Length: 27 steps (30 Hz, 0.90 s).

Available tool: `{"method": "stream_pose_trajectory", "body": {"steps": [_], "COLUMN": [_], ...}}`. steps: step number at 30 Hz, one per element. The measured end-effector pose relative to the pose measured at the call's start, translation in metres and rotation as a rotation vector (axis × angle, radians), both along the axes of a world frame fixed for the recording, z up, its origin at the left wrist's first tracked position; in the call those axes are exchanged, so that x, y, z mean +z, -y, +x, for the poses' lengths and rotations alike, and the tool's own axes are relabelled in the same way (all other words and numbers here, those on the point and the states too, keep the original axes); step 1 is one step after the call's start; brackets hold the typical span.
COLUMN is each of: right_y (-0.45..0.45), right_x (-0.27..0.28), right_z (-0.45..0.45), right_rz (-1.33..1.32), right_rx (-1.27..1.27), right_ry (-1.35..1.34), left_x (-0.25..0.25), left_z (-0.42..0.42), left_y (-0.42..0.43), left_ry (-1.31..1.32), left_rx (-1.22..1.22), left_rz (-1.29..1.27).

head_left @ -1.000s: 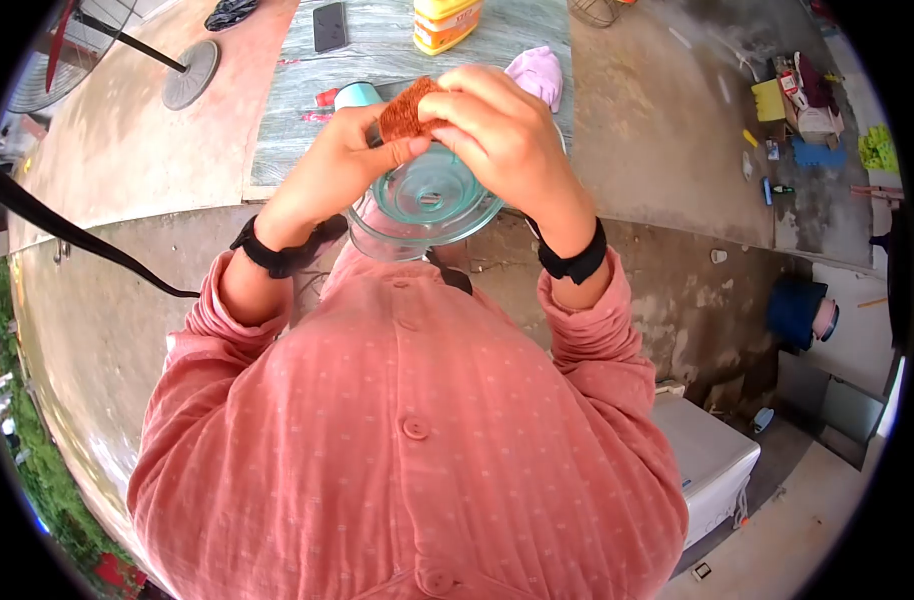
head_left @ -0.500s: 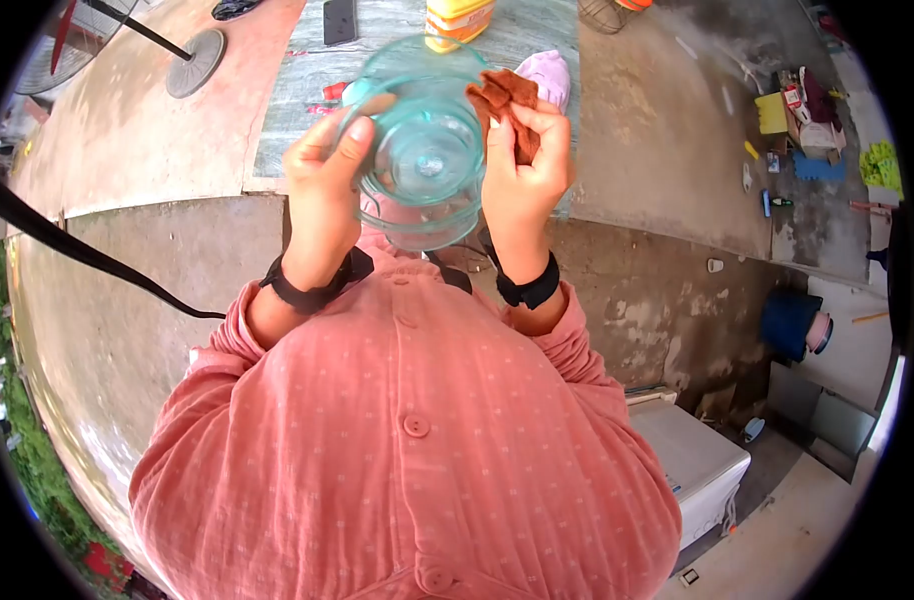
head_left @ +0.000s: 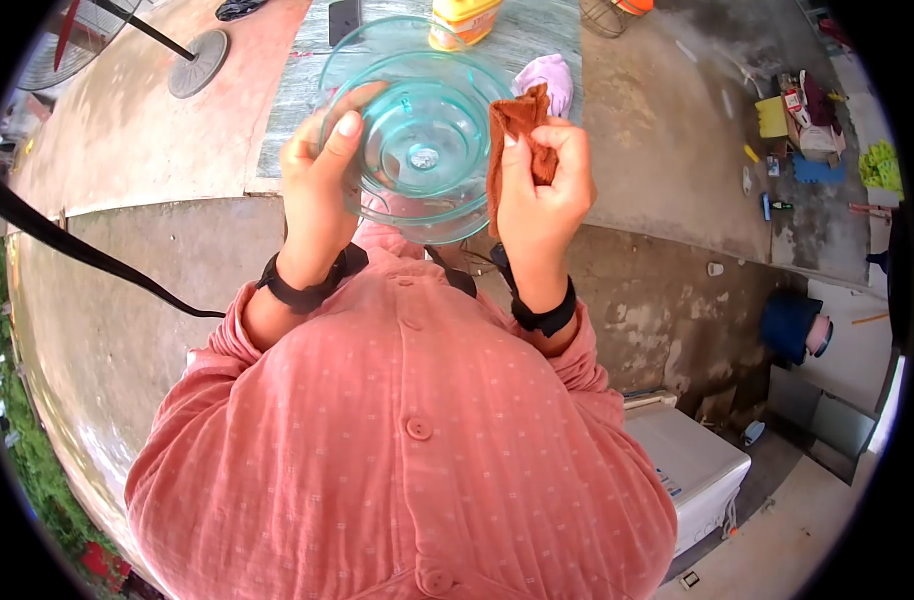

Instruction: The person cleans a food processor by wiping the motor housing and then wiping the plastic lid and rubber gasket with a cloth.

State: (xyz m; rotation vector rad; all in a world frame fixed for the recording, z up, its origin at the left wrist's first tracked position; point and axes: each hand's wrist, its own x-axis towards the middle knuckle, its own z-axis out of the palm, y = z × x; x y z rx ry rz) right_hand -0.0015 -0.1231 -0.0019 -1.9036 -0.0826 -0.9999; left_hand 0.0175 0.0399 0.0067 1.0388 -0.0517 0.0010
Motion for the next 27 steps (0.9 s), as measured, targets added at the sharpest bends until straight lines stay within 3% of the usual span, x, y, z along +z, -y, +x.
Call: {"method": "stream_pose_trajectory", "body": {"steps": [2, 6, 9, 10, 12, 17, 20, 22, 24, 27], "right_y": [0.005, 0.005, 0.008, 0.011, 0.016, 0.020, 0.018, 0.011, 0.012, -0.001], "right_x": [0.005, 0.024, 0.021, 0.023, 0.031, 0.032, 0.035, 0.037, 0.033, 0.013], "right_z": [0.009, 0.020, 0.027, 0.028, 0.023, 0.009, -0.001, -0.004, 0.009, 0.017], "right_rz": [-0.038, -0.107, 0.209, 0.207, 0.766, 0.914, 0.795, 0.152, -0.378, -0.308], "right_rx": [-0.010, 0.125, 0.298, 0.305, 0.447, 0.474, 0.466, 0.060, -0.042, 0.058], "right_ry": [0.072, -0.047, -0.131, -0.127, -0.116, -0.076, -0.035, -0.014, 0.166, 0.027], "left_x": [-0.003, -0.017, -0.019, -0.020, -0.022, -0.024, -0.023, -0.017, -0.010, -0.004], "left_z": [0.000, 0.000, 0.004, 0.009, 0.013, 0.013, 0.012, 0.010, 0.004, 0.000], "left_y": [-0.002, -0.004, -0.005, -0.007, -0.010, -0.013, -0.005, -0.001, 0.005, 0.012], "left_ry": [0.059, -0.057, -0.126, -0.121, -0.176, -0.204, -0.212, -0.114, -0.075, 0.018], "left_rx": [-0.047, -0.242, -0.184, -0.177, -0.112, -0.118, -0.066, -0.073, -0.034, -0.006], "left_rz": [0.049, 0.087, -0.079, -0.080, -0.279, -0.329, -0.292, -0.146, -0.071, 0.091]}}
